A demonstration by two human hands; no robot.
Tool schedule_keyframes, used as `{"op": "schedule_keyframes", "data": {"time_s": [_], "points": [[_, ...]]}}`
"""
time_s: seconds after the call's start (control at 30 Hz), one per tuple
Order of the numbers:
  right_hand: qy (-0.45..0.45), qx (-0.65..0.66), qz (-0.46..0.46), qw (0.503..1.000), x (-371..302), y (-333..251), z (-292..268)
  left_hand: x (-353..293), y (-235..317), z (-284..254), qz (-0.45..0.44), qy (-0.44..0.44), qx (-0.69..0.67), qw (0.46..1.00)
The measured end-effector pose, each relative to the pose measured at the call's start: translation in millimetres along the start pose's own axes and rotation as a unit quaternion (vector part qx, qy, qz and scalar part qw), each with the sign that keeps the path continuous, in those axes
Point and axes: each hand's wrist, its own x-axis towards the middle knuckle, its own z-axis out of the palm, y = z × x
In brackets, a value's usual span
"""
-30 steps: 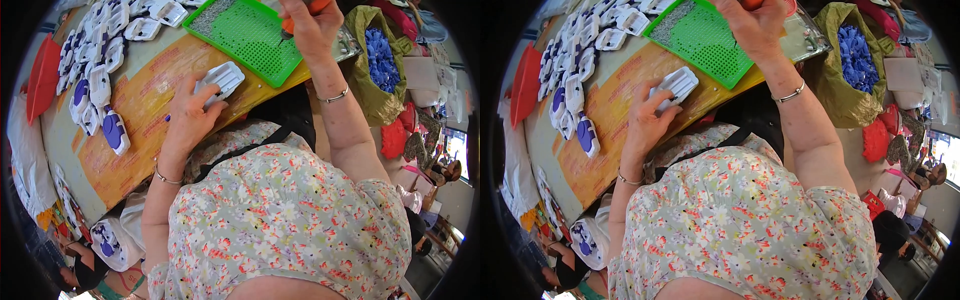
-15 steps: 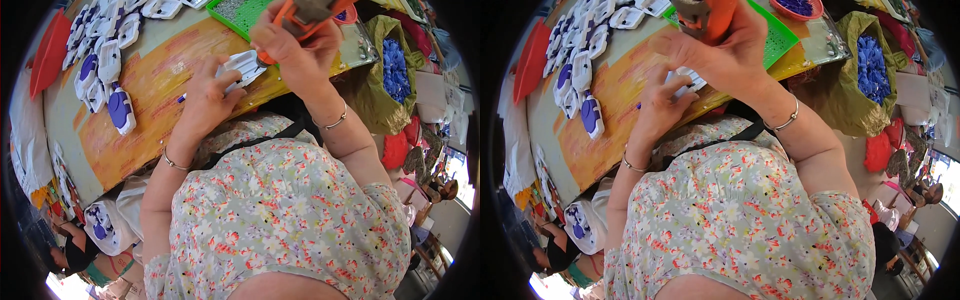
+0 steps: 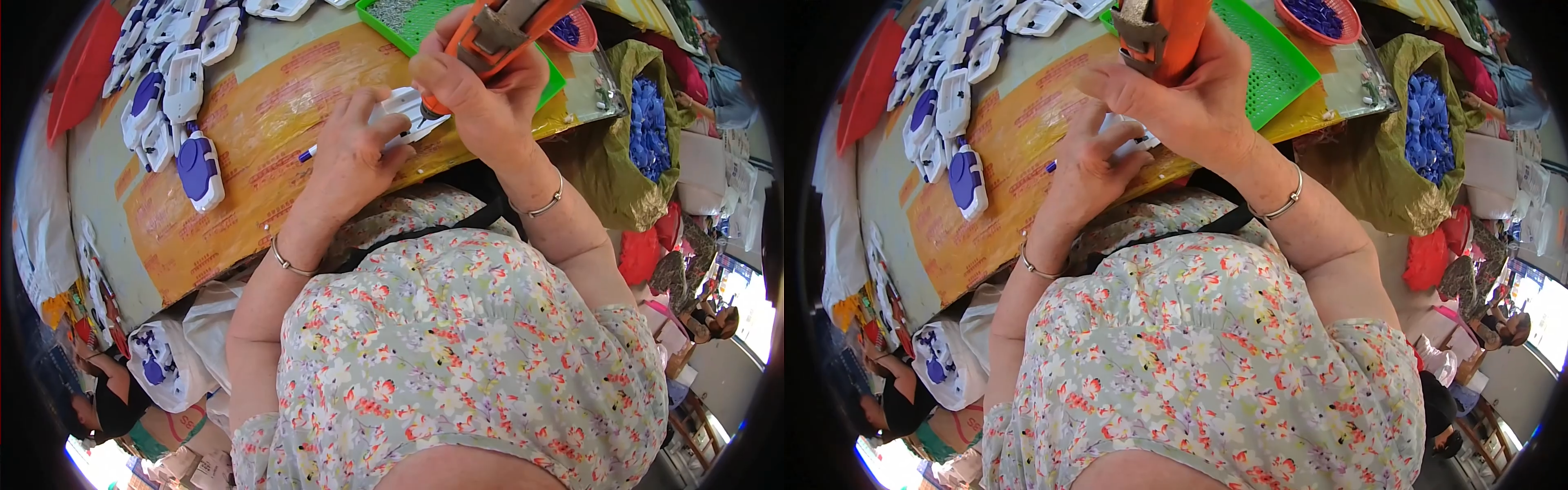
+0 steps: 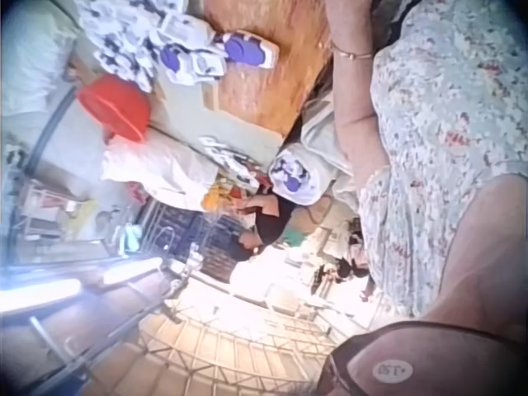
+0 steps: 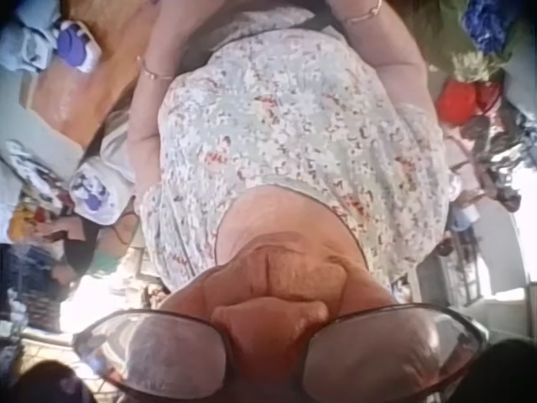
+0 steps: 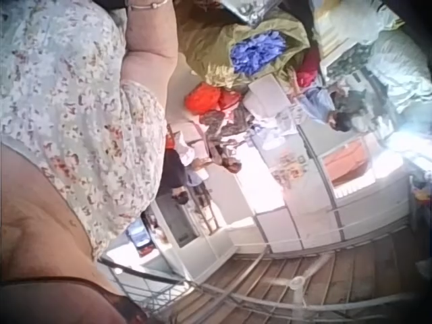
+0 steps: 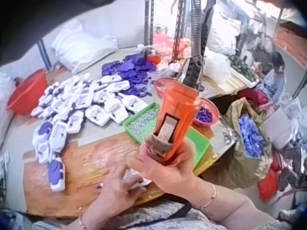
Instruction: Assembling small plastic toy components and white shafts into housings using an electric screwdriver.
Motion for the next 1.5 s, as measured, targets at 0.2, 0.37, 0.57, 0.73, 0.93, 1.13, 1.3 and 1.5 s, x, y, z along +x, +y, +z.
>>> {"op": "schedule_keyframes", "data": {"time_s": [0.2,0.37,0.57,0.73,0.93,1.13,1.3,1.5], "points": [[-0.029,-0.011,-0.027,0.999,-1.2,4.6,-1.7,-0.3,1.4,-0.2,-0.005,-0.005,0.003,1.0],[0.041,-0.059,0.152,0.986,1.5,-33.5,20.4,0.1,0.7,0.8,0.011,0.004,0.012,1.0],[0.137,-0.109,0.313,0.933,-0.5,-46.8,31.6,0.0,0.9,1.9,0.02,0.004,0.014,1.0],[0.131,-0.107,0.337,0.926,1.4,-55.1,21.8,-1.5,-0.9,1.3,0.0,-0.004,-0.007,1.0],[0.008,-0.027,-0.078,0.997,2.6,-21.4,-38.5,-6.4,5.8,-14.6,-0.111,0.009,0.109,0.988],[0.25,-0.219,0.243,0.911,26.1,-73.7,-53.1,-1.4,6.0,-45.9,-0.274,-0.099,0.011,0.956],[0.278,-0.244,0.288,0.883,20.9,-70.3,-60.5,-6.0,22.0,-57.3,-0.283,-0.09,-0.002,0.955],[0.281,-0.229,0.292,0.885,20.7,-64.1,-63.1,-9.0,2.2,-44.4,-0.026,0.014,0.097,0.995]]}}
